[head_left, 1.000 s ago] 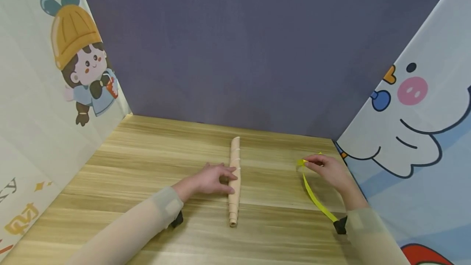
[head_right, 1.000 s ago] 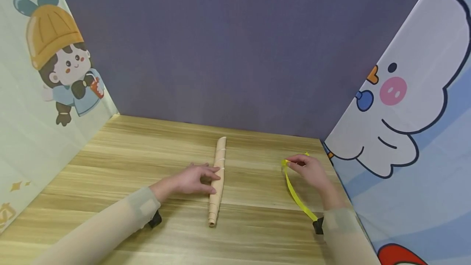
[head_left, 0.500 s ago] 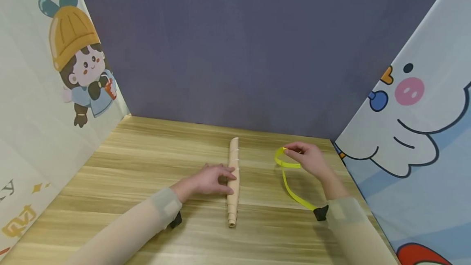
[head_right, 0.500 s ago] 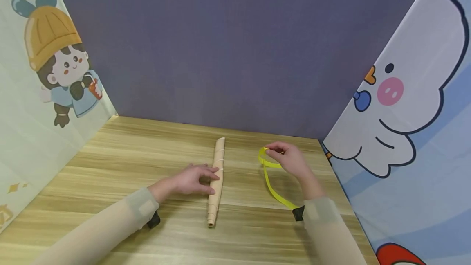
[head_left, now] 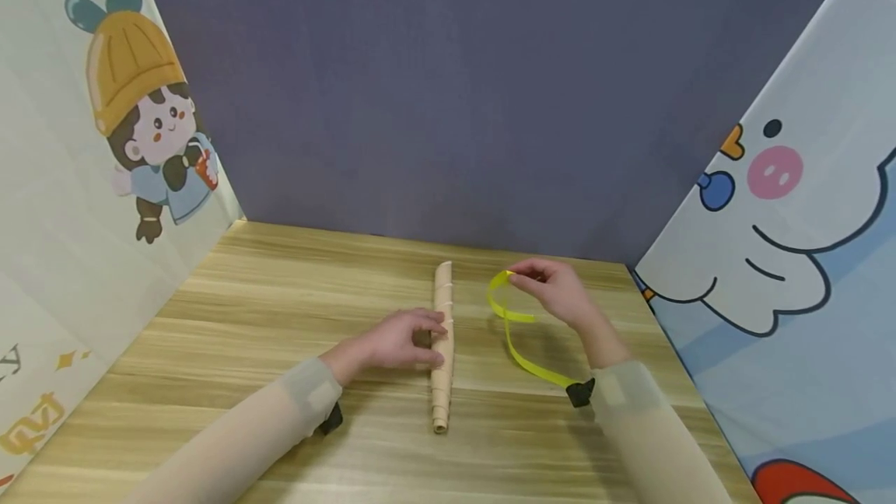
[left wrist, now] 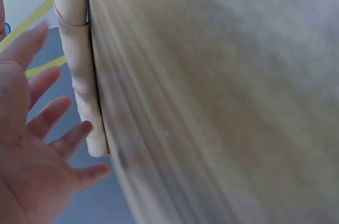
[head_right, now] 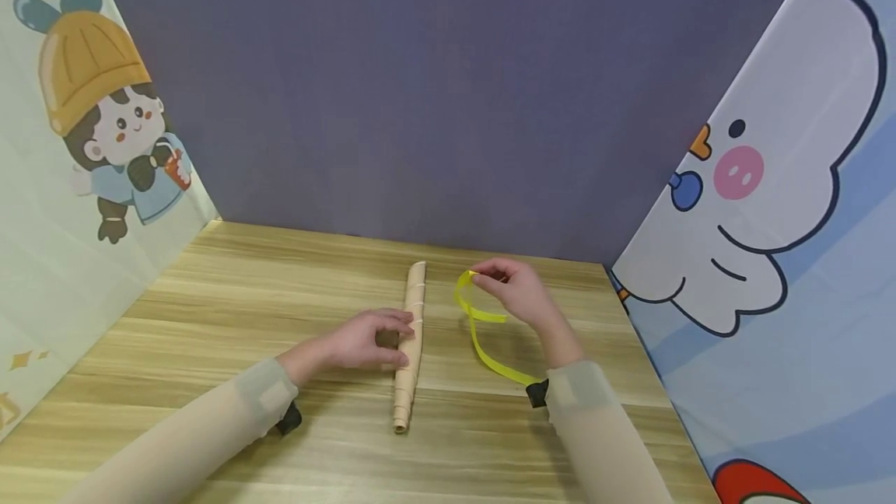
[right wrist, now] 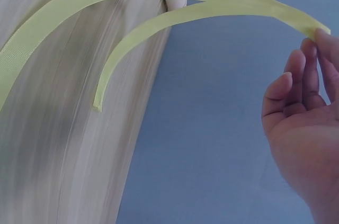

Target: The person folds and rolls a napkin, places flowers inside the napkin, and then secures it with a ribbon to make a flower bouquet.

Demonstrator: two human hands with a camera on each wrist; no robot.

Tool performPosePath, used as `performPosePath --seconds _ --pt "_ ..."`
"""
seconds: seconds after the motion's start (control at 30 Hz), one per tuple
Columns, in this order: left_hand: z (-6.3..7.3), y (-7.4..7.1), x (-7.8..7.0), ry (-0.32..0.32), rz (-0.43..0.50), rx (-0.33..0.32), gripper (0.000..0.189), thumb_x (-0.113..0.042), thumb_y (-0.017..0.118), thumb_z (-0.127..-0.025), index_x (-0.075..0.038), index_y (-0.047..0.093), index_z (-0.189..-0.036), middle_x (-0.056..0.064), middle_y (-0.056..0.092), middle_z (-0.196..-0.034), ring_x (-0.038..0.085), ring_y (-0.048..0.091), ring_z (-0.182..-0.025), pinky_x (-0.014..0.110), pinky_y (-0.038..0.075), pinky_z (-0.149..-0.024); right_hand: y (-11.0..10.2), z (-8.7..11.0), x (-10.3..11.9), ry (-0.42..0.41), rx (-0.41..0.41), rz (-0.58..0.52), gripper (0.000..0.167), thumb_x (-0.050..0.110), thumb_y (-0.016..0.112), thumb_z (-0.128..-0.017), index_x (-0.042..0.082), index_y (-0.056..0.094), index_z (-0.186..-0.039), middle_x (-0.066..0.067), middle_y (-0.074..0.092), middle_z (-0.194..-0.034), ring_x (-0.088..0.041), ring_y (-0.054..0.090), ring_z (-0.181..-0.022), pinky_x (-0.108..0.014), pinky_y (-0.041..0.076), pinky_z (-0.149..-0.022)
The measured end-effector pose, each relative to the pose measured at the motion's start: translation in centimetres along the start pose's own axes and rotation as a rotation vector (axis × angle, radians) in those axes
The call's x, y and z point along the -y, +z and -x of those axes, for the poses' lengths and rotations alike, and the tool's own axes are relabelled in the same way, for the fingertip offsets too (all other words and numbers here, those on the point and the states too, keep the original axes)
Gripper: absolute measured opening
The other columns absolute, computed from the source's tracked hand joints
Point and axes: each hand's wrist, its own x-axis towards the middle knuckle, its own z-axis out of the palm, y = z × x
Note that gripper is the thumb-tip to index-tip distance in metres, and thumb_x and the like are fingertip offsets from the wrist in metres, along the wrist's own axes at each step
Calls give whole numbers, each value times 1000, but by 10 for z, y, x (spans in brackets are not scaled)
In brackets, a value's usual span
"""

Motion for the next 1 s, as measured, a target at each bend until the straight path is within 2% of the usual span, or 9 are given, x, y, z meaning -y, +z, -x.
performPosePath --seconds 0.17,0.3,0.4,0.5,0.67,0.8,1.0 --pt "-7 -10 -13 9 92 -152 42 -35 73 -107 -11 72 -142 12 65 -155 37 58 -148 58 44 -125 6 0 10 -15 14 -37 24 30 76 -106 17 81 -126 -5 77 -114 -30 66 -97 -32 56 -79" --pt "-20 -23 -29 -1 266 -208 40 -35 69 -110 -14 71 -144 9 71 -147 31 67 -137 53 55 -114 13 1 15 -40 35 -87 24 26 76 -106 13 80 -126 -4 77 -113 -25 66 -95 -31 56 -79" --pt "-30 -32 -41 -20 408 -196 42 -37 66 -111 -17 68 -149 7 70 -150 28 67 -137 49 57 -113 19 2 17 -53 51 -124 24 23 76 -106 11 80 -126 -5 76 -113 -20 66 -93 -30 57 -79" --pt "-37 -38 -47 3 463 -169 46 -36 64 -113 -17 63 -154 8 65 -155 29 63 -142 49 55 -116 24 2 19 -55 61 -149 24 23 76 -106 11 80 -126 -6 77 -115 -18 68 -94 -30 58 -81" --pt "-44 -39 -45 56 498 -122 47 -29 64 -113 -12 60 -157 10 62 -159 30 59 -147 50 51 -120 28 3 24 -83 85 -170 24 23 75 -107 11 79 -127 -13 78 -122 -18 70 -99 -31 59 -85" --pt "-44 -39 -44 57 526 -103 46 -28 66 -112 -12 61 -155 8 65 -155 28 61 -145 49 51 -120 29 4 27 -89 95 -189 22 23 74 -107 12 79 -126 -14 77 -123 -23 71 -102 -31 60 -87" --pt "-42 -39 -43 35 525 -110 43 -27 71 -110 -10 67 -148 11 74 -135 24 71 -125 42 58 -111 30 6 26 -72 87 -206 23 23 75 -107 12 79 -126 -13 77 -122 -25 71 -105 -31 60 -88"
